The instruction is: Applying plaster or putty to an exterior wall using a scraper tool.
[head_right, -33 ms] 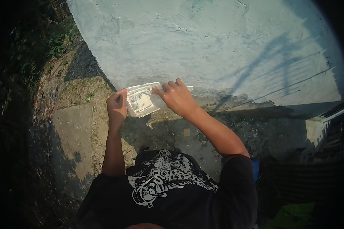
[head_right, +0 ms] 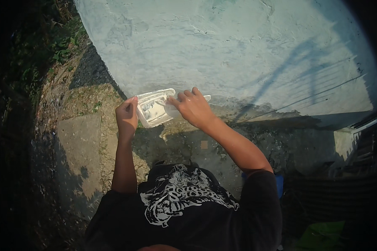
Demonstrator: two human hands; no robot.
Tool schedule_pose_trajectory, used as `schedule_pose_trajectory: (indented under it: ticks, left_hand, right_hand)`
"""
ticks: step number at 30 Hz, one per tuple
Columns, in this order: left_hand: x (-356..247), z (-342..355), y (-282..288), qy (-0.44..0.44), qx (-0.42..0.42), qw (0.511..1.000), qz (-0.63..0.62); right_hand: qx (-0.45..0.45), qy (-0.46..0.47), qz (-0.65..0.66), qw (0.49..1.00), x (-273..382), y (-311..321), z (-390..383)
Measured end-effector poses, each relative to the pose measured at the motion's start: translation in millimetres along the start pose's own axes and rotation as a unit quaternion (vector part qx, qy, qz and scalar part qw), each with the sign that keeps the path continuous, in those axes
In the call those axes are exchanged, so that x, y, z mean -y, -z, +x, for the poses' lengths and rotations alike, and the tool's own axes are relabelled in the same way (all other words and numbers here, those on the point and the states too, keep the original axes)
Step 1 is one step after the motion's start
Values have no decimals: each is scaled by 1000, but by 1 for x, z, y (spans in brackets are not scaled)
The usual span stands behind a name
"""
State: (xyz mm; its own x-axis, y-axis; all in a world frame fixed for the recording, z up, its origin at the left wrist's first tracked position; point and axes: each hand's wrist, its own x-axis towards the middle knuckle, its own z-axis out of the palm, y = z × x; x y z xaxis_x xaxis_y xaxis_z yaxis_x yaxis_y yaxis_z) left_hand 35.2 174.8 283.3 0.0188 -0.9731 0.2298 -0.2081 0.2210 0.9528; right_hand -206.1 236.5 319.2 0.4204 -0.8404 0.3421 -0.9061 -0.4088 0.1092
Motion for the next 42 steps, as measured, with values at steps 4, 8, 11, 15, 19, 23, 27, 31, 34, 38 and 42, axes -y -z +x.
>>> schedule_pose_trajectory:
  ticks: [4,8,11,15,19,23,27,31,34,38,42]
  left_hand:
    - [6,16,31,43,2,999,-24]
    - [38,32,69,23,-21,999,-22]
    - [73,46,108,26,-40,998,-50]
    - [91,58,162,93,-36,977,-189]
    - [101,72,198,166,-7,948,-272]
    - [100,81,219,203,42,926,-315]
    - [97,85,224,234,49,901,-361]
    - [102,89,229,249,54,899,-357]
    - [111,95,234,249,75,885,-386]
    - [129,105,239,294,89,862,-404]
    - [118,102,226,347,127,828,-423]
  right_hand:
    - [28,-23,45,998,21,-23,24]
    - [161,-107,232,953,32,-37,59]
    - [113,-178,604,769,40,-56,82]
    - [48,-356,709,607,63,-73,100]
    - [-37,-378,787,486,86,-85,116]
    - [-47,-368,773,514,102,-84,137]
    - [-79,-347,784,509,123,-79,153]
    - [-40,-327,765,553,127,-75,153]
    - [-29,-290,750,594,136,-72,147]
    - [-17,-271,779,565,141,-67,138]
    - [-134,-318,806,482,138,-58,153]
